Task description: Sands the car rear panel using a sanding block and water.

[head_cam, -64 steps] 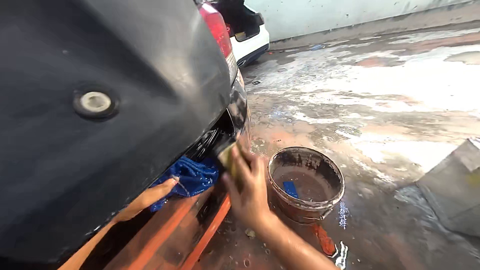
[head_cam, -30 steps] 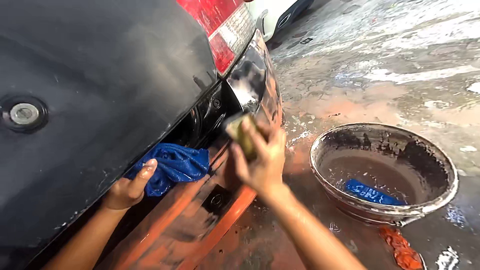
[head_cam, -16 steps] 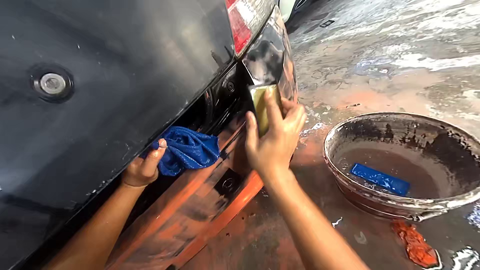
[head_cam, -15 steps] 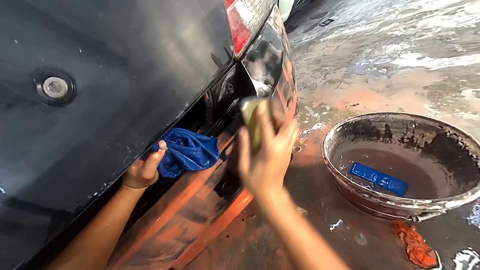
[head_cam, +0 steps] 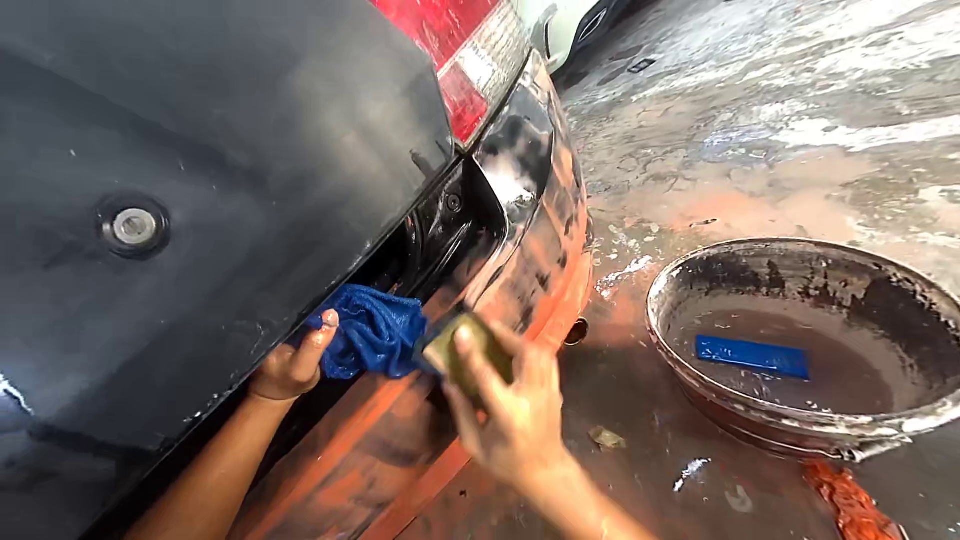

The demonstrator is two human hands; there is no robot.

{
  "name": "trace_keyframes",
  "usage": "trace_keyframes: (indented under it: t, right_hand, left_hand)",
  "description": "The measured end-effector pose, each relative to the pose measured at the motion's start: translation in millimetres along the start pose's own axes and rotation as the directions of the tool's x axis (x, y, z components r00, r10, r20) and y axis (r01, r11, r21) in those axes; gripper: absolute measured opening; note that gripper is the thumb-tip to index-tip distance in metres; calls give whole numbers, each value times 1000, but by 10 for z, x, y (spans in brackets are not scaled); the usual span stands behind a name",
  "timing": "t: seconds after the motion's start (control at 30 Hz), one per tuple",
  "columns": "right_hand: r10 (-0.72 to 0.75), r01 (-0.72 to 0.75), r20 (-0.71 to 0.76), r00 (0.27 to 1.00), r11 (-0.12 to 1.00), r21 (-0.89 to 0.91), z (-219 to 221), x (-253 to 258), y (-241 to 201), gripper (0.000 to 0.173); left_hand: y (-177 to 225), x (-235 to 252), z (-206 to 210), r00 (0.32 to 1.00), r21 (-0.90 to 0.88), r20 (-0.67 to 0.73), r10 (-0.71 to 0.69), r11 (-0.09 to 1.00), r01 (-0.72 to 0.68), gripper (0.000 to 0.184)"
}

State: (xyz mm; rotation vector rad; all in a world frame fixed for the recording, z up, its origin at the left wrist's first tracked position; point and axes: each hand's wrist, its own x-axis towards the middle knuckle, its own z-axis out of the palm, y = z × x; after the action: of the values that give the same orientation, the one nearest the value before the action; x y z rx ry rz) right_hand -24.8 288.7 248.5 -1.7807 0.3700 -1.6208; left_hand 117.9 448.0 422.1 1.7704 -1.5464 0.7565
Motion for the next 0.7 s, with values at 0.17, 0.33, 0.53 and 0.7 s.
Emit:
trace_keyframes:
  t: [0.17,0.33,0.53,0.7]
  right_hand:
    - [148,-145,17,989,984,-107,-105,397,84,58]
    - [-55,54,76,996,998,17,-104,144,127,47]
    - [16,-14,111,994,1000,-19,-152,83,-33,53]
    - [91,-91,-10,996,996,6,-88,671,553,52]
  left_hand:
    - [58,-15,-7,1000,-2,12,-20,1000,20,30]
    - [32,18,0,1000,53,13,-13,999,12,30]
    - [35,35,15,1000,57,-6,-12,998,12,29]
    - [43,20,30,1000,50,-1,4,999,-4,42]
